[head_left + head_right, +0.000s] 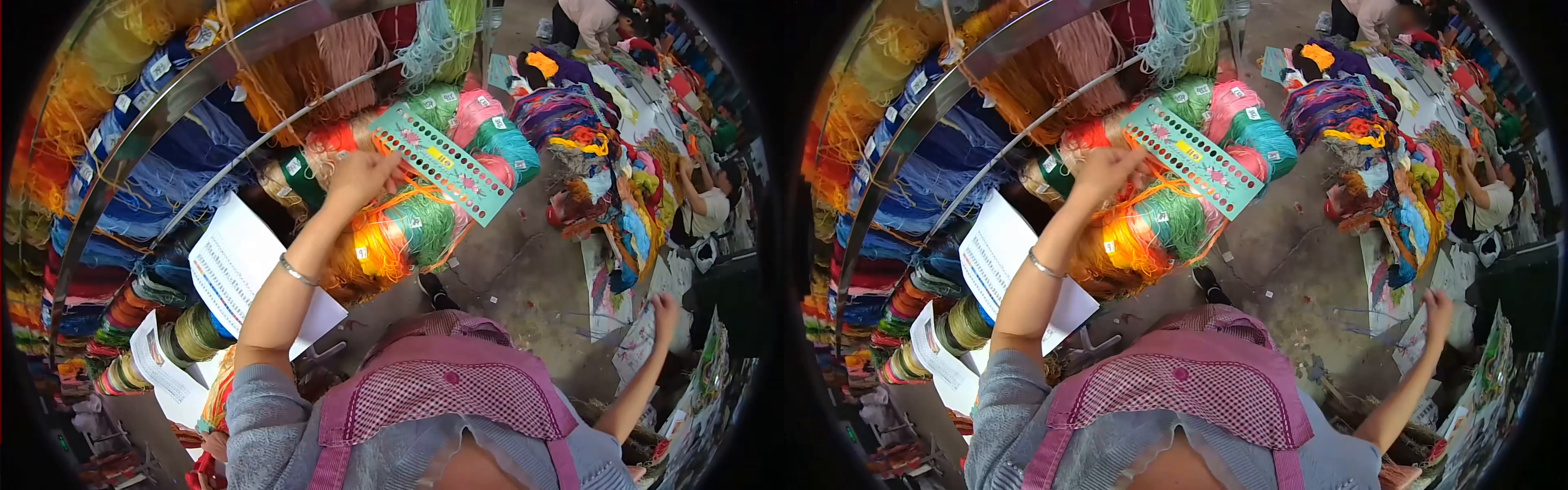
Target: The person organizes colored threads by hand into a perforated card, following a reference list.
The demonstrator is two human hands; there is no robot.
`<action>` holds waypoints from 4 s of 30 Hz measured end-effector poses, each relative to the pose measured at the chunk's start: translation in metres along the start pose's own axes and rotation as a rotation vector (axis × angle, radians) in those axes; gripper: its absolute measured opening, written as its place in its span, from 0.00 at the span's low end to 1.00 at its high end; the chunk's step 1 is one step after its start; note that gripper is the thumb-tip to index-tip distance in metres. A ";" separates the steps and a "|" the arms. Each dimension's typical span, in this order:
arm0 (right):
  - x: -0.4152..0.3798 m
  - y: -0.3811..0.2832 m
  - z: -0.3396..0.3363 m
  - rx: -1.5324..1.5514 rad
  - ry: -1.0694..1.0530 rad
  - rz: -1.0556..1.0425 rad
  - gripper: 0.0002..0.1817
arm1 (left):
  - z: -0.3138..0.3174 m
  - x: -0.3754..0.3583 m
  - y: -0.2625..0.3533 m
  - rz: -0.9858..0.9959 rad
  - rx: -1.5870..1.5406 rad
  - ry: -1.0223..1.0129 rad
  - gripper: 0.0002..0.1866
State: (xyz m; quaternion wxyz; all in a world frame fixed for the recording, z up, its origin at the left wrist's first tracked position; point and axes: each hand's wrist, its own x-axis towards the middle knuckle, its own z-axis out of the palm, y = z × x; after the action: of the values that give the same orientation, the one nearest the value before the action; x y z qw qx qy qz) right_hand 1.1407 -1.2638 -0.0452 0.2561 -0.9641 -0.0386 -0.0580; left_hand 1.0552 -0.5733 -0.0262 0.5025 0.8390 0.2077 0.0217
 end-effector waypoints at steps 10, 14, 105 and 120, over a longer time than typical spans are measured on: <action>0.024 -0.291 0.128 0.979 -0.147 -0.084 0.02 | 0.032 -0.018 0.016 0.054 -0.862 0.025 0.07; -0.003 -0.380 0.161 0.683 -0.053 -0.694 0.05 | 0.023 -0.063 0.024 0.141 -0.728 0.066 0.04; -0.047 -0.497 0.205 0.647 -0.366 -0.738 0.06 | -0.035 -0.174 -0.046 0.106 -1.292 0.202 0.06; -0.055 -0.495 0.211 0.668 -0.397 -0.792 0.04 | -0.032 -0.169 -0.038 0.165 -1.292 0.207 0.10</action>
State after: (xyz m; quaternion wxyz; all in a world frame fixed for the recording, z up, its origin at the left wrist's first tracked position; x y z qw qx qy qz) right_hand 1.0544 -0.7328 0.0076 0.4941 -0.7349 -0.4620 0.0484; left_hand 0.8802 -0.5935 -0.0132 0.8791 0.3753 0.1350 0.2611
